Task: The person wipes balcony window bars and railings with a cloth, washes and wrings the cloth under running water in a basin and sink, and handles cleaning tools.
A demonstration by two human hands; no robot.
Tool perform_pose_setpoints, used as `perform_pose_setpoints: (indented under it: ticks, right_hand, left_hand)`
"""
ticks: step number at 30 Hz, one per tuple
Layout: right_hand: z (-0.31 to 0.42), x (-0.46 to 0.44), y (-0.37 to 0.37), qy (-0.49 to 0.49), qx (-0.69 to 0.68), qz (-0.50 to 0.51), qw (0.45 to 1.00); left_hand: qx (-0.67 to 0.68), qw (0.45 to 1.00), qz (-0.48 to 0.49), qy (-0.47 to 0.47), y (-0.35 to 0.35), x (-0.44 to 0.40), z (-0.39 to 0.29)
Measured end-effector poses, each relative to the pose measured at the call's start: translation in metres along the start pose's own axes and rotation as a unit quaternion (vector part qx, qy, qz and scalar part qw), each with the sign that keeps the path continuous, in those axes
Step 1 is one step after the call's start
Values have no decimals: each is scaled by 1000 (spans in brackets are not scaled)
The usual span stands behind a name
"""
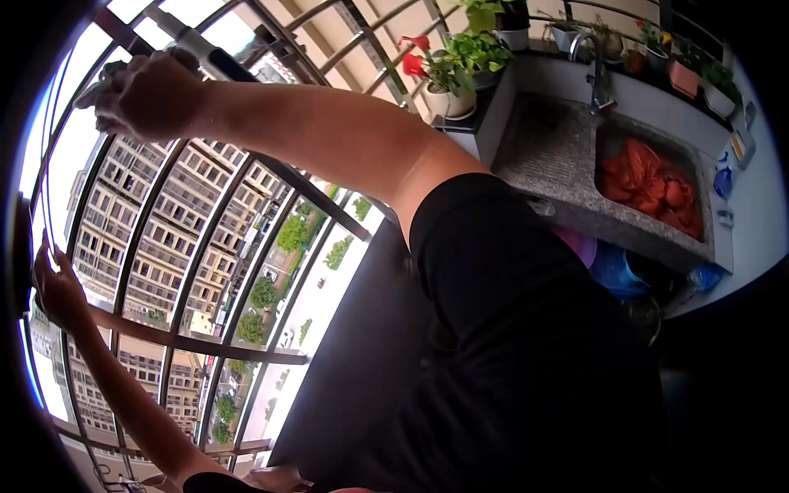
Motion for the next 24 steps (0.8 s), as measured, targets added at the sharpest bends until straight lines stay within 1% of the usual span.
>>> perform_pose_setpoints:
  ticks: [1, 2, 3, 4, 5, 6, 7, 8, 9, 10, 11, 12, 13, 15, 16, 18, 19, 20, 21, 22, 23, 24]
  right_hand:
    - [8, 40, 27, -17, -113, -37, 993]
    - [14, 85, 61, -58, -168, 18, 984]
    - [18, 128, 102, -69, -182, 49, 980]
    - [15, 175, 126, -78, -185, 10, 980]
    - [6, 216, 164, -141, -212, 77, 964]
    - [-10, 250, 201, -206, -251, 87, 942]
    - [-35, 301, 225, -308, -287, 121, 899]
    - [-58, 344, 260, -440, -306, 128, 835]
    - [-85, 394, 293, -568, -358, 65, 738]
    - [-108, 430, 328, -674, -417, -70, 605]
    - [-130, 463, 364, -724, -470, -147, 484]
    - [-143, 478, 394, -756, -487, -230, 371]
    - [-161, 501, 423, -743, -510, -249, 355]
    - [-183, 516, 464, -726, -523, -262, 363]
    - [-194, 521, 479, -724, -525, -264, 361]
    - [-213, 527, 497, -717, -534, -272, 357]
    - [-220, 530, 504, -721, -523, -267, 367]
    - [-228, 532, 509, -707, -541, -256, 376]
    - [-235, 533, 510, -691, -560, -245, 385]
    - [-241, 539, 511, -700, -545, -249, 388]
    - [-246, 540, 511, -707, -529, -254, 394]
    - [-249, 544, 511, -712, -512, -263, 402]
  left_hand:
    - [-31, 999, 10, 9, -10, 4, 2]
    - [-47, 999, 8, 0, -20, 4, 2]
    - [-48, 998, -5, -27, -27, 6, 1]
    - [-55, 997, -28, -51, -31, 5, 4]
    - [-64, 994, -52, -76, -28, 5, 9]
    - [-74, 989, -76, -99, -25, 3, 12]
    - [-74, 986, -92, -114, -24, 1, 15]
    - [-68, 985, -100, -126, -24, 2, 18]
    - [-55, 985, -90, -135, -27, 5, 21]
    - [-41, 986, -79, -143, -30, 8, 25]
    - [-27, 986, -69, -151, -32, 11, 28]
    - [-27, 987, -33, -156, -48, 21, 47]
    - [-40, 988, -3, -152, -35, 20, 24]
    - [-64, 986, 57, -145, -10, 18, -23]
    - [-134, 971, 93, -177, -6, 28, -30]
    - [-108, 987, 109, -52, -1, 36, -33]
    - [-97, 989, 113, 11, 2, 41, -33]
    - [-103, 988, 100, 48, 22, 41, -49]
    - [-110, 989, 57, 77, 65, 35, -94]
    - [-104, 989, 6, 104, 113, 29, -147]
    - [-66, 989, -29, 130, 160, 31, -206]
    - [125, 981, -73, 133, 197, 32, -273]
Point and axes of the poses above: each hand's wrist, its own x-axis away from the middle knuckle, its own y-axis out of the back of the hand, z = x × y, the point moved 5 cm from there along -x, towards the middle knuckle, and after that the axes turned 2 degrees about z, right-handed, at the moved point
